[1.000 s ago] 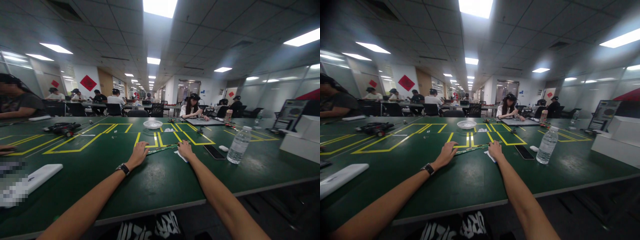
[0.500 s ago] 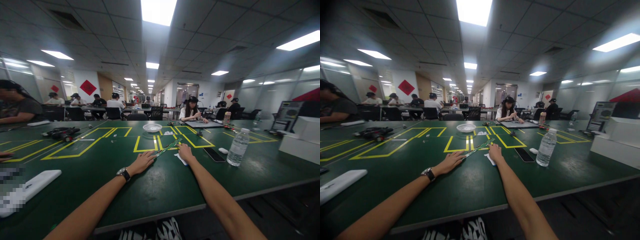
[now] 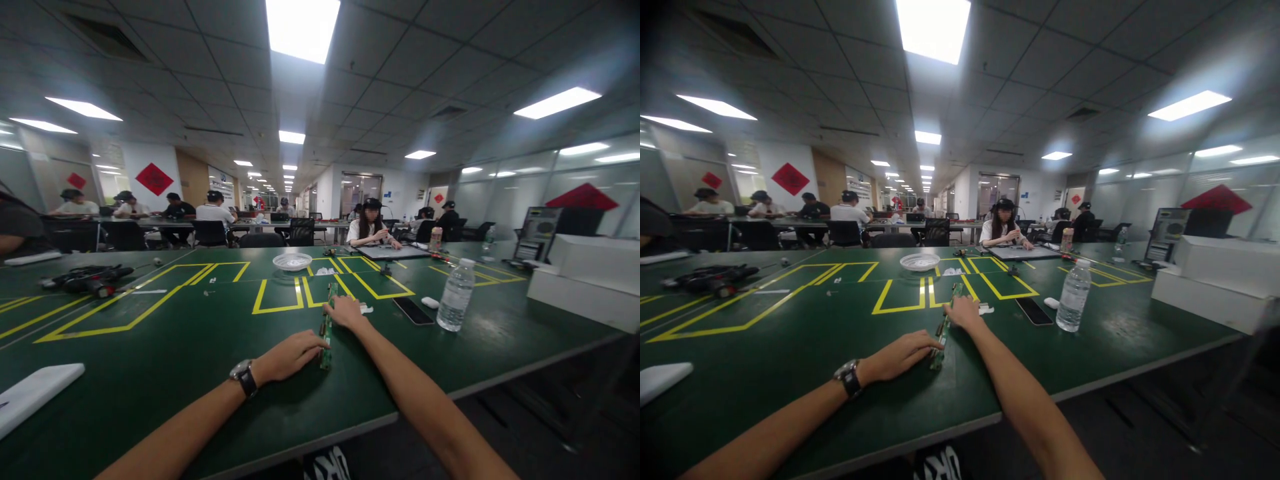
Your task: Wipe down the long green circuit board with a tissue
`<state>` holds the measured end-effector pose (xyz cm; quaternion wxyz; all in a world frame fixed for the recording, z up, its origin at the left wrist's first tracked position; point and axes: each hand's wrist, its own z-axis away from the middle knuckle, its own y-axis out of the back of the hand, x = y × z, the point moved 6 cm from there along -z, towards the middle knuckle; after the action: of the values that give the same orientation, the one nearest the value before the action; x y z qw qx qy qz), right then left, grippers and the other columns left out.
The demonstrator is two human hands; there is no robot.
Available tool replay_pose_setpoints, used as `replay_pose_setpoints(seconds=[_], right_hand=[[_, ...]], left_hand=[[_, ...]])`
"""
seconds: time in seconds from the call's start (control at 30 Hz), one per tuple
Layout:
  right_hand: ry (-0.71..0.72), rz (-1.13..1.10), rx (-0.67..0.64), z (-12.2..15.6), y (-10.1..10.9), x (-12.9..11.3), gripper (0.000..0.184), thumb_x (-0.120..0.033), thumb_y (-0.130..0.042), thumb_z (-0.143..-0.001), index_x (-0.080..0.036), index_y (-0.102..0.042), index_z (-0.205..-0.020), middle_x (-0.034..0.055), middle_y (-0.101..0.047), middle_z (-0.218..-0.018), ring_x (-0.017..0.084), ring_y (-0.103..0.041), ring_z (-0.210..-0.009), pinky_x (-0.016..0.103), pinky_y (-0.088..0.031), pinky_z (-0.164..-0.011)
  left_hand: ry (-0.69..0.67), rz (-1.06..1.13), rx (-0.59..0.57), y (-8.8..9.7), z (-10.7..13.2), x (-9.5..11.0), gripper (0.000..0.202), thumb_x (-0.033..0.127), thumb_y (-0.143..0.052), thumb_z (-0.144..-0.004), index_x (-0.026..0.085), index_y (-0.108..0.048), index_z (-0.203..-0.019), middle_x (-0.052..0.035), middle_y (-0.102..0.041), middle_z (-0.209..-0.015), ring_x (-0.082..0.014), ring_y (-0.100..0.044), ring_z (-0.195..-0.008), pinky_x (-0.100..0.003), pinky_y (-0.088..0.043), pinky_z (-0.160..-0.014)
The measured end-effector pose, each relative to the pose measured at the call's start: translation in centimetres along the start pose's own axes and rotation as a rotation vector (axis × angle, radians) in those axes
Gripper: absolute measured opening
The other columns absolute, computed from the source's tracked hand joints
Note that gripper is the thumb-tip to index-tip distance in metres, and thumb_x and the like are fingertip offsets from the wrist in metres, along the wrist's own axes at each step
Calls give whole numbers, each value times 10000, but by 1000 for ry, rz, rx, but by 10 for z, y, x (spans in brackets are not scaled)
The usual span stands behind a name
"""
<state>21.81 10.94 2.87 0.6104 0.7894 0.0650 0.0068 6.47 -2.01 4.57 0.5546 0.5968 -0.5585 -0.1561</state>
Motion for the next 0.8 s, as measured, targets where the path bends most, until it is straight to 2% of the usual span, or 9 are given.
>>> replay_pose_setpoints(seconds=[0.07, 0.17, 0.3, 0.4, 0.47, 0.57, 0.63, 0.73, 0.8], right_hand=[[52, 34, 9, 7, -3, -26, 530, -565, -438, -826, -157, -615, -1114, 190, -590, -1135, 347, -486, -1104, 494, -363, -886], [96, 58, 26, 15, -5, -51, 351, -382, -497, -827, -152, -638, -1053, 182, -598, -1109, 319, -526, -1067, 441, -414, -847], [139, 40, -29, 19, -2, -60, 299, -262, -567, -782, -153, -627, -1054, 167, -622, -1062, 272, -581, -1010, 336, -465, -785], [146, -1, -30, 20, 6, -57, 286, -207, -554, -785, -166, -614, -1061, 154, -646, -1021, 255, -615, -963, 323, -476, -769], [140, -35, -26, 22, 10, -57, 266, -171, -529, -789, -166, -614, -1040, 149, -658, -995, 250, -631, -932, 319, -482, -747], [186, -96, -20, 27, 14, -69, 239, -194, -538, -781, -170, -608, -1008, 132, -671, -954, 250, -643, -898, 309, -487, -708], [266, -148, 5, 34, 16, -83, 250, -241, -546, -786, -179, -588, -1025, 114, -677, -926, 247, -647, -872, 302, -488, -683], [424, -218, 87, 47, 22, -105, 343, -310, -541, -804, -169, -532, -1116, 111, -672, -930, 241, -641, -864, 301, -485, -685], [522, -245, 142, 56, 27, -115, 412, -338, -526, -815, -140, -495, -1175, 123, -664, -953, 241, -631, -882, 310, -481, -714]], left_hand=[[-9, 16, 22, -2, -2, 9, 370, 312, -298, -952, 225, -582, -1173, -64, -621, -1059, -176, -549, -973, -293, -399, -901], [34, 27, 113, 1, -3, 4, 345, 301, -321, -942, 216, -607, -1114, -67, -631, -1052, -179, -557, -979, -296, -397, -909], [167, 58, 277, 11, -1, -27, 298, 299, -377, -910, 206, -640, -1015, -64, -657, -993, -194, -579, -943, -301, -408, -875], [359, 164, 429, 18, 4, -58, 292, 327, -428, -879, 178, -616, -1046, -73, -678, -960, -209, -601, -911, -311, -420, -839], [503, 281, 491, 17, 7, -78, 329, 352, -498, -836, 153, -603, -1076, -84, -686, -950, -223, -610, -900, -313, -433, -806], [658, 534, 535, 10, 12, -101, 407, 379, -568, -789, 130, -584, -1111, -94, -690, -937, -190, -620, -757, -270, -458, -639], [679, 708, 592, 7, 13, -111, 384, 372, -591, -785, 118, -589, -1073, -93, -683, -891, -145, -598, -646, -226, -439, -531], [670, 958, 695, 4, 17, -122, 275, 344, -620, -782, 131, -604, -955, -67, -667, -805, -117, -597, -597, -190, -446, -489], [692, 1051, 751, 2, 21, -128, 224, 336, -614, -794, 144, -600, -908, -47, -658, -758, -113, -607, -575, -186, -464, -489]])
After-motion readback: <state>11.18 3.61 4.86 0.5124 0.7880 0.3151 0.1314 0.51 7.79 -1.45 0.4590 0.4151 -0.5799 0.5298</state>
